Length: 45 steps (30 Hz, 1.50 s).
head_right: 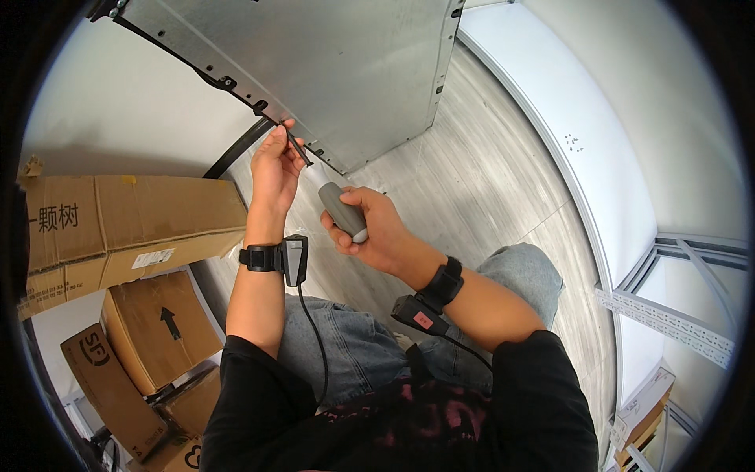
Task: The person uses a screwdriver to remove screws from the back panel of a white electronic device, detaches the panel, and then wipes the interior with a blue cloth. The task occurs in a storage area with stacked cardboard boxes and metal shelving.
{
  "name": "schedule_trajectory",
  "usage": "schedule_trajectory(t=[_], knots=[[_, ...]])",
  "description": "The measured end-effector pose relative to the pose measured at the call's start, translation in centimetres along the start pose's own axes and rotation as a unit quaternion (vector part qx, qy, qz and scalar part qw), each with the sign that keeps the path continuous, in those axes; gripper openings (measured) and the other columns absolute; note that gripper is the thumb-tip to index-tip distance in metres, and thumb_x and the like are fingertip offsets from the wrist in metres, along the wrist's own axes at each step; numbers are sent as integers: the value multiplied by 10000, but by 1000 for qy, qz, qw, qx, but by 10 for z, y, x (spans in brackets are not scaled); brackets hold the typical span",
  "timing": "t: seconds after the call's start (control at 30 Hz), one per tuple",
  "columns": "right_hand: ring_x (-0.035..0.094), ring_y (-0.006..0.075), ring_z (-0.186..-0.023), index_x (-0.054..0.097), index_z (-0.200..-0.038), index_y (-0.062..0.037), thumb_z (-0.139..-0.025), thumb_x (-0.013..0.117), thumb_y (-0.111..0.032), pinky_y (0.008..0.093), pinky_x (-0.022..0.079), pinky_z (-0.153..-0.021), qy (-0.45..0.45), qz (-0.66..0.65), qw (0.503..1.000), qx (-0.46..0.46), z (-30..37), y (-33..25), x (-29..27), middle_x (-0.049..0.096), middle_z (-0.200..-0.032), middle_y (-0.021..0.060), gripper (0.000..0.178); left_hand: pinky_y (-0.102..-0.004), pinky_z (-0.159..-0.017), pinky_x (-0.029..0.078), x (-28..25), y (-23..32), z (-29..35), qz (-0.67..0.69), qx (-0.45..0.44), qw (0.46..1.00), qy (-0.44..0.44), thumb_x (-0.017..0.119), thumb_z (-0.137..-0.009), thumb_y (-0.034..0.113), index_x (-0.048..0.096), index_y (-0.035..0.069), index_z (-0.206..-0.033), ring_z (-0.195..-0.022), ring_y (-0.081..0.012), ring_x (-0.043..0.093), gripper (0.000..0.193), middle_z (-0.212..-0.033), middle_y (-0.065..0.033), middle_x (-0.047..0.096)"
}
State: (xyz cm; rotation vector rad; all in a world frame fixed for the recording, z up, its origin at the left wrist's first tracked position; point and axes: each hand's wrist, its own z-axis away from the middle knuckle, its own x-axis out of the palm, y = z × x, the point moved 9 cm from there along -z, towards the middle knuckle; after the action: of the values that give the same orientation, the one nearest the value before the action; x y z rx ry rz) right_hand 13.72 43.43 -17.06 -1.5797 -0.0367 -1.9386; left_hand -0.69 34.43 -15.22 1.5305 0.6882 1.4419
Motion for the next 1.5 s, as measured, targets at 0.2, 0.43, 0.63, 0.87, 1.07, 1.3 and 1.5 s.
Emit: schedule_trajectory(t=[0.2,0.43,0.63,0.87,1.07,1.3,1.5], knots=[[464,149,-499,429,-1005,-62,-890,403,-219,264,326,-408,40,-4,999,6,1,2,-6,571,-794,130,197,-223,-520,477,1,2,0,-16,5,1000,18,505,-978,192,577,23,-1100,-560,-89,542,220,-759,-65,624],[460,145,-496,430,-997,-64,-890,406,-228,264,328,-407,2,12,1000,0,-3,-4,-1,566,-781,126,197,-201,-527,476,-1,1,-3,-18,6,1000,24,491,-981,183,586,42,-1103,-597,-80,556,209,-755,-45,621],[472,150,-503,435,-997,-59,-892,405,-233,267,336,-411,7,14,1000,1,-3,-4,0,571,-782,127,205,-188,-527,474,0,0,-4,4,7,1000,6,473,-987,181,591,52,-1106,-616,-74,564,212,-764,-41,631],[518,159,-557,407,-1130,-29,-873,508,-160,276,398,-469,74,125,988,-59,-2,-10,-2,572,-822,125,306,-191,-546,487,-3,-1,-5,-3,-6,1000,18,462,-992,192,593,59,-1104,-640,-77,567,218,-770,-33,629],[559,152,-671,374,-1206,1,-815,631,-75,292,476,-543,124,329,925,-144,-7,-20,-7,527,-983,122,474,-197,-556,480,1,0,-2,-17,-15,999,39,572,-945,233,609,91,-1051,-683,-77,566,180,-820,-9,619],[569,151,-779,433,-1238,-6,-832,632,-85,304,499,-614,108,445,886,-78,-23,-10,-17,507,-974,60,459,-219,-532,468,-6,-1,-6,-76,0,996,55,665,-880,178,607,76,-1059,-645,-94,594,214,-761,0,603],[570,148,-856,472,-1206,-26,-841,624,-110,324,540,-693,103,286,951,55,-21,-1,-14,533,-964,45,405,-245,-602,499,-8,3,-3,-96,-24,994,50,562,-940,138,616,78,-1109,-676,-109,599,187,-805,-10,624]])
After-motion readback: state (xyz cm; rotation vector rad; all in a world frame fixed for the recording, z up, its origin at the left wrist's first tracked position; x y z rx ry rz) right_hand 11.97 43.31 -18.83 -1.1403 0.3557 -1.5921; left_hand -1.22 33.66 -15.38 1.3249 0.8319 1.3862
